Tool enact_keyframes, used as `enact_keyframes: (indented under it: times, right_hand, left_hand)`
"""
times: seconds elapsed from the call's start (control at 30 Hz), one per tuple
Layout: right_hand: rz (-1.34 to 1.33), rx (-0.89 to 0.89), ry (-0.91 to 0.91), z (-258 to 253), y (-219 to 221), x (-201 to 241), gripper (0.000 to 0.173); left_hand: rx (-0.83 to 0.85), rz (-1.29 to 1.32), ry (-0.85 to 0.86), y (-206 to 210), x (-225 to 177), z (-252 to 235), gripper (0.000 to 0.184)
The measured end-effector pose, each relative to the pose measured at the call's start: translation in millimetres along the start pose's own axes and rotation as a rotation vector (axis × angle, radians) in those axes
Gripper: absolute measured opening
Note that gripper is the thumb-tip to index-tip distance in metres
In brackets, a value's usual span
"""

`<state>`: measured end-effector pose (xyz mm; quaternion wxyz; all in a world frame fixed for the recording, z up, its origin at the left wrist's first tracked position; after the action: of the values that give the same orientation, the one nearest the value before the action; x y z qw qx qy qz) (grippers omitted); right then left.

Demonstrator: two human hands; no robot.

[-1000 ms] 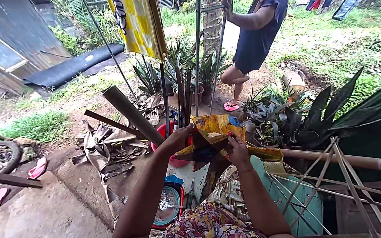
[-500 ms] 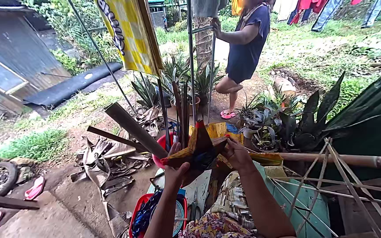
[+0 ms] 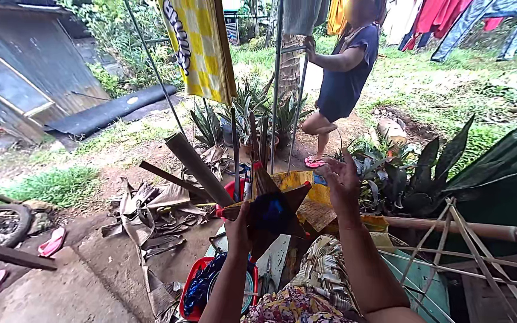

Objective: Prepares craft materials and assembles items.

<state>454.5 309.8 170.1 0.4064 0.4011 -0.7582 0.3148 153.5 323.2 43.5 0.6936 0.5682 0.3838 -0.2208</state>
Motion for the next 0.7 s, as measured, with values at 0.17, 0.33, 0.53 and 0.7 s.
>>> enact_keyframes:
  times: [0.17, 0.33, 0.53, 0.7]
  right_hand:
    - [-0.012, 0.425, -0.084, 3.9, 74.5, 52.6, 0.088]
    - [-0.229, 0.665, 0.076, 3.9, 111.0, 48.1, 0.096]
    - [-0.259, 0.648, 0.100, 7.3, 110.8, 50.4, 0.087]
    - [-0.260, 0.610, 0.082, 9.6, 107.2, 56.7, 0.095]
  left_hand:
    - [0.065, -0.091, 0.193, 8.6, -20.1, 22.3, 0.032]
    - [0.147, -0.109, 0.231, 7.1, -31.2, 35.3, 0.036]
    - [0.161, -0.093, 0.210, 7.4, -34.4, 37.5, 0.037]
    - [0.153, -0.106, 0.253, 8.3, -37.4, 40.4, 0.037]
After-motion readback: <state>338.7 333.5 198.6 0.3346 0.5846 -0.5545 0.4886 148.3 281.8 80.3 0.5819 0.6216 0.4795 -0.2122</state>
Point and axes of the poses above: each hand's wrist, its own z-axis away from the middle knuckle, its own y-axis out of the palm, x = y × z, the point moved 9 cm from there along -z, towards the middle knuckle, and after that the axes turned 4 degrees about z, right-handed, at the moved point
